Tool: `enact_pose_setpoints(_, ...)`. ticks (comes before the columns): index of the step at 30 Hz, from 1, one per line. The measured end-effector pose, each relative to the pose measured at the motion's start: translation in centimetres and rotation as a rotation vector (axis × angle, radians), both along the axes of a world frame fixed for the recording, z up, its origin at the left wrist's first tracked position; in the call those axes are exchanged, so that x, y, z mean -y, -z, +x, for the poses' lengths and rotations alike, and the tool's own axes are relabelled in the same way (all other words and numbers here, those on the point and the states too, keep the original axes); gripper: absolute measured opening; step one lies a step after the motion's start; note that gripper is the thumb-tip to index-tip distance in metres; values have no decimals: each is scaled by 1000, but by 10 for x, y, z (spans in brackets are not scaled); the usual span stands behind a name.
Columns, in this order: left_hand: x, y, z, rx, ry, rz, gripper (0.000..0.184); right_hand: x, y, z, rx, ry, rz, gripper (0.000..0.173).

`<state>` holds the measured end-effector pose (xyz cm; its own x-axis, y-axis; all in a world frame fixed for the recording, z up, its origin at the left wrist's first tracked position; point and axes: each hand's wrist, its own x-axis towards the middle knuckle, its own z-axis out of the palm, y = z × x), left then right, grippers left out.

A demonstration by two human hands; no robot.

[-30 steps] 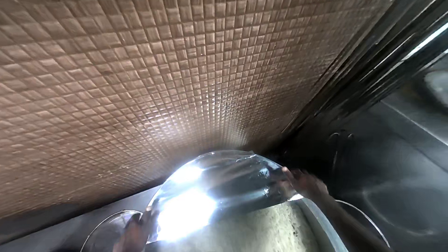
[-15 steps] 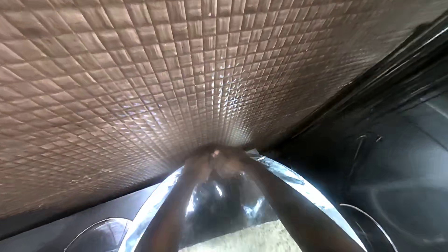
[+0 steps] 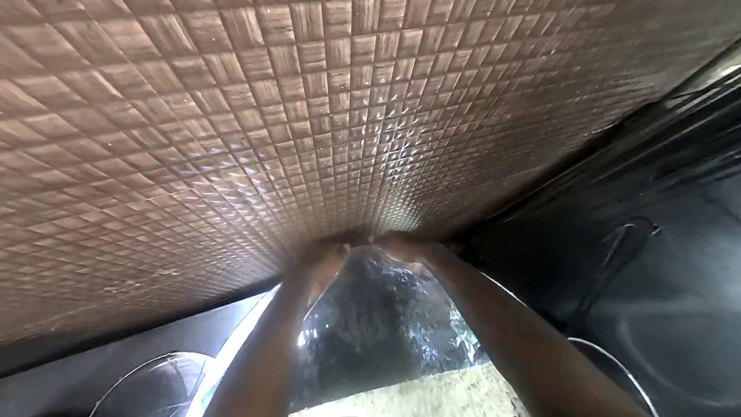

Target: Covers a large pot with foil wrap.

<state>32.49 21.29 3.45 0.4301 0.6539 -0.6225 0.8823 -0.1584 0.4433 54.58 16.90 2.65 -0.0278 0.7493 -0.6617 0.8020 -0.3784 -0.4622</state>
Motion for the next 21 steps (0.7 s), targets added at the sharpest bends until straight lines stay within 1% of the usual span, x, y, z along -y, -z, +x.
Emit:
enact_pose_setpoints(2, 0, 0, -1, -5, 17, 10, 62, 5, 4, 12, -30, 2, -21, 67)
enact_pose_setpoints(5, 5, -4, 1, -41, 40, 56, 63, 17, 3, 26, -53, 45, -2, 69)
enact_pose_setpoints(8, 4, 6, 0, -92, 83, 137, 62, 29, 7, 42, -58, 78, 32, 69)
enact_pose_setpoints(12, 7, 10, 1, -101, 61, 186, 61, 48, 2, 56, -15, 39, 170, 63)
enact_pose_setpoints(14, 8, 5, 3, -120, 52, 176, 61, 53, 2, 62, -1, 37, 206, 65)
enact_pose_setpoints(16, 9, 3, 4, -133, 58, 182, 61, 60, 2, 69, -41, 94, 189, 67)
enact_pose_setpoints(19, 9, 6, 4, -156, 74, 208, 61, 73, -2, 78, -155, 250, 167, 64)
enact_pose_setpoints(21, 10, 3, 4, -164, 65, 200, 61, 80, 4, 89, -235, 318, 172, 63)
